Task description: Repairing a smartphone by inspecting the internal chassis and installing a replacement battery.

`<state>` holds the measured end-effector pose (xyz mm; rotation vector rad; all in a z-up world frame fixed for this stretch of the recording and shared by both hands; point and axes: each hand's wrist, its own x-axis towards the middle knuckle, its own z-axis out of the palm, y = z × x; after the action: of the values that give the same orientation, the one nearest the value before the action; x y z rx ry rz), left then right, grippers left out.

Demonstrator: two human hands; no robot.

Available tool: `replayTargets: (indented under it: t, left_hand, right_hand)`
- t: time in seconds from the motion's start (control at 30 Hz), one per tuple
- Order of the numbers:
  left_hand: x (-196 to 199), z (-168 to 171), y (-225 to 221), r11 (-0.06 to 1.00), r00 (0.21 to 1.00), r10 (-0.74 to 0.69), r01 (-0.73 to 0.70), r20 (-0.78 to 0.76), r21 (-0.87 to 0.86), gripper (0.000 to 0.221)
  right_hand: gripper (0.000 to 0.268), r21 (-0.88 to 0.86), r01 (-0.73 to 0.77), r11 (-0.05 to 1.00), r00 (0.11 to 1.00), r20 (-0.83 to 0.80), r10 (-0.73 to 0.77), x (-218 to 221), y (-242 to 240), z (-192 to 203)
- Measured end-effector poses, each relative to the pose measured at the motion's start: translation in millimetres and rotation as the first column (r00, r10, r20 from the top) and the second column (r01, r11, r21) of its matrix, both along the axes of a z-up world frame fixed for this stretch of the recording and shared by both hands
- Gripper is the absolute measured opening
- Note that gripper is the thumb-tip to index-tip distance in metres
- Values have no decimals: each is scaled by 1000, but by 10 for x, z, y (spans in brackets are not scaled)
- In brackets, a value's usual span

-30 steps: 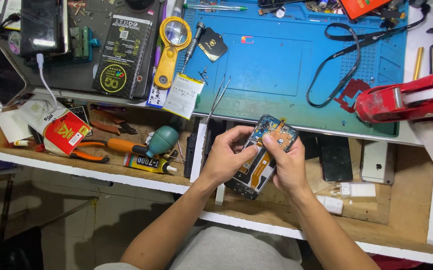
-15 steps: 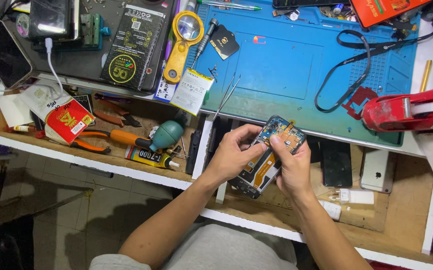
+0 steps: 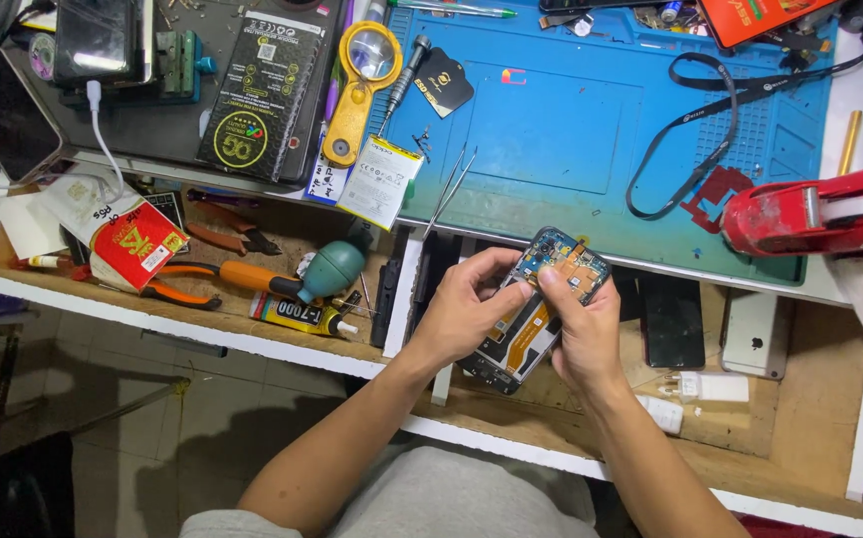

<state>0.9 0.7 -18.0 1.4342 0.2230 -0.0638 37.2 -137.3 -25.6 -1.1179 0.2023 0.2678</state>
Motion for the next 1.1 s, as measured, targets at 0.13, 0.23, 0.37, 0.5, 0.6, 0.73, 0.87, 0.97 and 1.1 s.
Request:
replayTargets:
  t: [0.13,0.23,0.37,0.5,0.6,0.73,0.87,0.97,1.1]
  left_hand:
    - [11,28,-11,1000,1000,10,-10,-5,11,35]
    - [13,42,-14,1000,1000,6,-6,-3,16,34]
    - [11,66,-3,1000,1000,-6,6,-5,15,35]
    - [0,138,-30,1000,1000,-3,3,-12,21,33]
    - [-6,136,-21,1000,1000,1,-1,-22,24,31]
    - [9,81,-22,999,1000,-3,4,-22,35,30]
    - [13,105,-24,999,1000,-7,7,-23,32,31]
    - [7,87,-24,1000,1000,-10,11,-20,21,32]
    - [7,78,-23,999,1000,-3,3,-26,33,30]
  right_hand:
    - [19,4,-5,1000,1000,9,5,-5,-18,-78]
    - [20,-10,-10,1000,1000,15,10,1,-28,-81]
    - [21,3,-3,1000,1000,12,3,16,-36,-80]
    - [19,0,-14,1000,1000,13,14,-3,-14,17]
    - [18,31,-10,999,1000,17,9,-4,-27,-67]
    - [19,39,-2,999,1000,15,2,0,-36,-89]
    - [19,37,-6,999,1000,16,5,12,-33,-38]
    - [18,31,-10,999,1000,13,9,13,-28,-25]
    - [18,40,-3,999,1000,20,2,10,-21,-30]
